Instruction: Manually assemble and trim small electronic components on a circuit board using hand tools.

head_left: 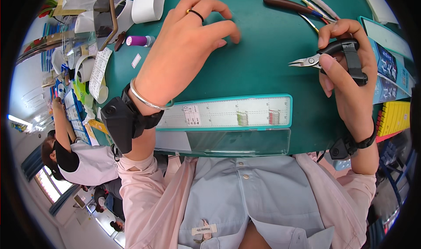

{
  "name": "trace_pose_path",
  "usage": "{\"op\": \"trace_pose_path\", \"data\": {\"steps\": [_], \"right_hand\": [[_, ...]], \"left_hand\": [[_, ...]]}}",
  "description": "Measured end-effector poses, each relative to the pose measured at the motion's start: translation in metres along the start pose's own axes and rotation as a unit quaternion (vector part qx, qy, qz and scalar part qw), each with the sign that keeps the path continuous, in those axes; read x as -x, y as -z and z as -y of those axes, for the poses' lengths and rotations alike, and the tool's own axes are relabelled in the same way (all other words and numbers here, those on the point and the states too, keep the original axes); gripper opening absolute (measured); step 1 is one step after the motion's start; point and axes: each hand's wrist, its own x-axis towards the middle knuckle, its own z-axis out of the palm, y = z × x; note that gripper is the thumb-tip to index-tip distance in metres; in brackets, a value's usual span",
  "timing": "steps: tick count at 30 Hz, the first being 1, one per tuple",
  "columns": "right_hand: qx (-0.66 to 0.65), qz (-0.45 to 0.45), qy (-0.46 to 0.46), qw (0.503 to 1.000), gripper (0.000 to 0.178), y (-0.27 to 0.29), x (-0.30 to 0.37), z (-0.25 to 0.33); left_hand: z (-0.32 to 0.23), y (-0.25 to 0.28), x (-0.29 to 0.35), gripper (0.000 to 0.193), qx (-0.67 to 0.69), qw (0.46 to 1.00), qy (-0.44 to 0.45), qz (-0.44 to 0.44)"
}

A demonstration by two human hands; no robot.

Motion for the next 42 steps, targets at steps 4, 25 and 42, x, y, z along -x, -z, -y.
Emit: {"op": "trace_pose_path", "data": {"steps": [4, 25, 42], "right_hand": [[-0.009, -0.006, 0.003, 1.0, 0.039, 0.001, 0.0, 0.002], [0.05, -0.05, 0.029, 0.997, 0.036, 0.028, 0.0, -0.001], [0.047, 0.048, 0.006, 0.998, 0.031, 0.014, 0.006, -0.01]], "left_hand": [[0.003, 0.004, -0.002, 0.02, -0.009, 1.0, 0.002, 0.014], [-0.056, -0.05, -0.01, 0.023, 0.109, 0.983, -0.044, -0.138], [-0.067, -0.024, 0.019, 0.067, 0.148, 0.984, -0.001, 0.102]]}}
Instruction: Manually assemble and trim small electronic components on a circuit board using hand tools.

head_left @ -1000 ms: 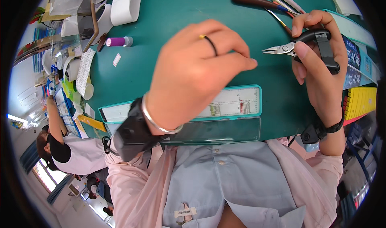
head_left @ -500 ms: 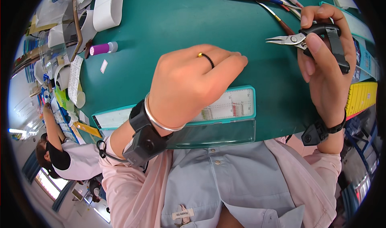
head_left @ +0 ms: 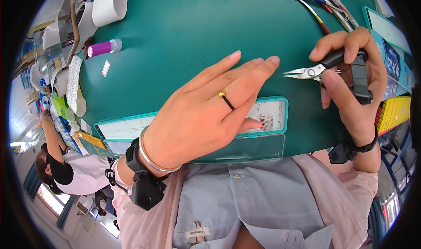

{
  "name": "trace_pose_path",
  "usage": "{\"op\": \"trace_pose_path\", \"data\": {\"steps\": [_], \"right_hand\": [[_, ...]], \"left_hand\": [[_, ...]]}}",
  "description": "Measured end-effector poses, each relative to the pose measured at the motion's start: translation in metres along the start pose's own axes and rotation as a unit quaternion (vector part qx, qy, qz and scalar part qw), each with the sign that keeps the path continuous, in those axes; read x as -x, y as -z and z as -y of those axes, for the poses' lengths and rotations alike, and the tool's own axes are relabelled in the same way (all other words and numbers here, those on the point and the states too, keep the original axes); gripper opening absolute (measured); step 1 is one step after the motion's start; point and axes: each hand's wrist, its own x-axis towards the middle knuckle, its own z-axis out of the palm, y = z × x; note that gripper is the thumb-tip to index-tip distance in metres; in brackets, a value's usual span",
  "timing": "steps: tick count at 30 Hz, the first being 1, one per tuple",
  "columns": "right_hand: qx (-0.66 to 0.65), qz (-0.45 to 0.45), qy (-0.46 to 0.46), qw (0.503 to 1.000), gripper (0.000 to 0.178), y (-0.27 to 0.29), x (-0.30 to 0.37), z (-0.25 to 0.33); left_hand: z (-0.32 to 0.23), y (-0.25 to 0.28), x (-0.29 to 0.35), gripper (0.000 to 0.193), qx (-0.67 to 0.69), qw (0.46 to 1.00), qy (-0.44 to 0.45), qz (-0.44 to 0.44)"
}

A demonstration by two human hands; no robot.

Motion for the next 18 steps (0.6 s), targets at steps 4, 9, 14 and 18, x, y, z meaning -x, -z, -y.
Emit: {"op": "trace_pose_path", "data": {"steps": [4, 9, 14, 18], "right_hand": [[0.04, -0.004, -0.004, 0.999, 0.029, -0.016, -0.007, -0.002], [0.074, -0.021, 0.0, 0.997, 0.028, 0.002, -0.005, -0.008], [0.114, 0.002, -0.003, 0.993, 0.031, -0.002, -0.006, -0.005], [0.125, 0.005, -0.011, 0.992, 0.033, -0.008, -0.006, -0.003]], "left_hand": [[0.003, -0.005, -0.001, 0.071, 0.0, 1.0, 0.009, 0.001], [0.008, -0.013, 0.0, 0.073, 0.059, 0.997, 0.003, -0.048], [0.009, -0.022, -0.001, 0.075, 0.055, 0.996, -0.003, -0.072], [0.01, -0.021, 0.0, 0.07, 0.042, 0.997, -0.003, -0.069]]}}
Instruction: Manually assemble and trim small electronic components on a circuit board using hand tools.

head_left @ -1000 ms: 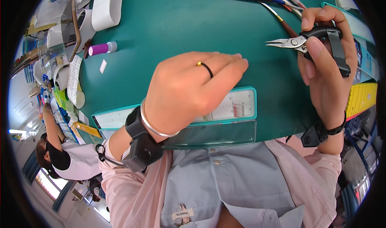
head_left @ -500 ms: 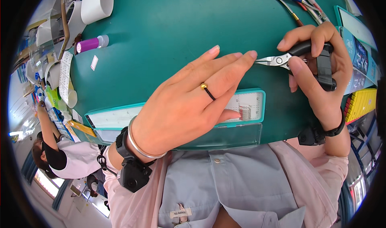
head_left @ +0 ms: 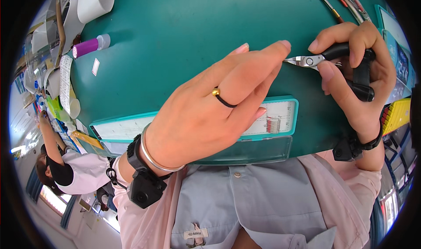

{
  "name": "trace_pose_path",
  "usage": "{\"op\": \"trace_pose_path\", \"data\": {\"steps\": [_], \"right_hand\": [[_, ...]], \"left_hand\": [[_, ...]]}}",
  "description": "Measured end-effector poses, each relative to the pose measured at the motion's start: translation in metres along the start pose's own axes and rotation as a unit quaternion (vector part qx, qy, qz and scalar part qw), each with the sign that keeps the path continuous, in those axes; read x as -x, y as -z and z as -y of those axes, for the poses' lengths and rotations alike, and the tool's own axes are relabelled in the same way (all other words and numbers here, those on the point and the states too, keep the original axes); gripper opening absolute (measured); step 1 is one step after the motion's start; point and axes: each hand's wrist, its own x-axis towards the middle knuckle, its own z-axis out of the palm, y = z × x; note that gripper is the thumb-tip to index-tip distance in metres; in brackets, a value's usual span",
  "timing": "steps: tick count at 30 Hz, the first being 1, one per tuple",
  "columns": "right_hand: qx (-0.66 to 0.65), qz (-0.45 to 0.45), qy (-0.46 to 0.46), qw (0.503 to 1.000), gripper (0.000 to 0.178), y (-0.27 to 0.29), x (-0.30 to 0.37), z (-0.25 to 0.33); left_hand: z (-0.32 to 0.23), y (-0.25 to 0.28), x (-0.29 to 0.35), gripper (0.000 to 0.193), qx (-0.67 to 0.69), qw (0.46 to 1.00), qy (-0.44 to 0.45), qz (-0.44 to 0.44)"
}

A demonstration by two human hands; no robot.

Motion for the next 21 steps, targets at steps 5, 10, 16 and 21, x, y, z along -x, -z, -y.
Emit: {"op": "trace_pose_path", "data": {"steps": [5, 10, 16, 21], "right_hand": [[-0.018, 0.028, -0.009, 0.999, 0.035, -0.001, 0.0, 0.004], [0.02, 0.036, 0.059, 0.997, 0.034, 0.004, 0.002, -0.008], [0.032, 0.059, 0.097, 0.993, 0.033, 0.003, -0.002, -0.002], [0.059, 0.063, 0.13, 0.988, 0.032, 0.006, -0.004, -0.006]], "left_hand": [[0.003, 0.001, 0.0, 0.065, -0.021, 1.0, -0.003, -0.001], [0.0, 0.011, -0.002, 0.062, -0.176, 0.984, -0.018, 0.009], [0.004, 0.005, 0.003, 0.062, -0.181, 0.983, -0.018, -0.01], [-0.002, 0.011, 0.002, 0.056, -0.21, 0.978, -0.011, 0.006]]}}
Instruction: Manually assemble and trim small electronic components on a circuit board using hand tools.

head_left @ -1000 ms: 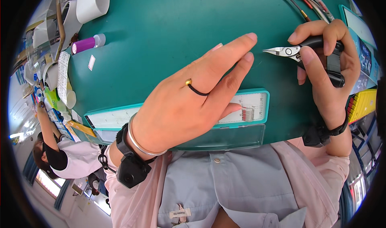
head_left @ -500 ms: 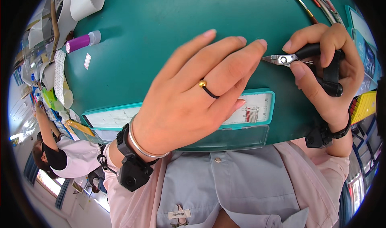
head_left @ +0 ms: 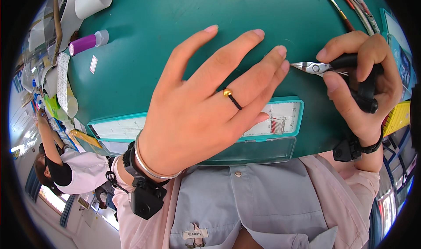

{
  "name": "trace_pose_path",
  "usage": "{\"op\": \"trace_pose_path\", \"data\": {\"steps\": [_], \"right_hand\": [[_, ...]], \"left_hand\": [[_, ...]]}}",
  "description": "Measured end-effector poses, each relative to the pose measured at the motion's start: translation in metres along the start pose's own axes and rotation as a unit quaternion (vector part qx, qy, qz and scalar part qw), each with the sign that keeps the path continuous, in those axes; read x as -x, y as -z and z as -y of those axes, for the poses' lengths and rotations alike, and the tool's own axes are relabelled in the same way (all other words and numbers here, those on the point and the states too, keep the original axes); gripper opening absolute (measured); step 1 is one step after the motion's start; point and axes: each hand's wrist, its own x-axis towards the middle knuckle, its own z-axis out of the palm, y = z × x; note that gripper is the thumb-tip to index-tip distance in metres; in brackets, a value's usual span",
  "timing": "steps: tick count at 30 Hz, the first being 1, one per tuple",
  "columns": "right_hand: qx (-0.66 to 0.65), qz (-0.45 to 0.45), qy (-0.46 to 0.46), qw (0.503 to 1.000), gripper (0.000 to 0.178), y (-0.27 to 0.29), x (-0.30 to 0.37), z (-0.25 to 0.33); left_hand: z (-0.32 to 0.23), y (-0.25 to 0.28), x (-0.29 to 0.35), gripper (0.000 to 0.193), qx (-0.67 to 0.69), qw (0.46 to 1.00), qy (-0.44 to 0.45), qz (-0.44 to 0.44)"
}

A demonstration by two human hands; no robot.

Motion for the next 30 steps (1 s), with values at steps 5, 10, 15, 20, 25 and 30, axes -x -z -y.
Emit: {"op": "trace_pose_path", "data": {"steps": [5, 10, 15, 20, 25, 30], "right_hand": [[-0.039, -0.049, -0.102, 0.993, 0.032, 0.0017, 0.0038, -0.0003], [-0.039, -0.044, -0.112, 0.992, 0.032, 0.0018, 0.0014, 0.0028], [-0.032, -0.055, -0.125, 0.99, 0.032, 0.0007, 0.0025, 0.0053], [-0.046, -0.048, -0.116, 0.991, 0.032, 0.0009, 0.0017, 0.0061], [-0.045, -0.034, -0.095, 0.994, 0.033, 0.0006, 0.0022, 0.0001], [-0.045, -0.03, -0.088, 0.995, 0.033, -0.001, 0.0027, -0.0009]], "left_hand": [[0.0014, -0.0017, 0.001, 0.05, -0.011, 1.0, -0.004, -0.009], [0.0003, -0.0051, 0.0018, 0.048, -0.01, 1.0, 0.001, -0.022], [-0.0036, -0.0021, 0.0025, 0.046, -0.002, 1.0, 0.012, -0.013], [-0.0036, -0.0046, 0.0027, 0.046, -0.001, 1.0, 0.016, -0.02], [-0.0026, -0.0069, 0.0027, 0.05, -0.006, 1.0, 0.013, -0.023], [-0.0035, -0.0061, 0.0031, 0.054, 0.004, 1.0, 0.02, -0.019]]}}
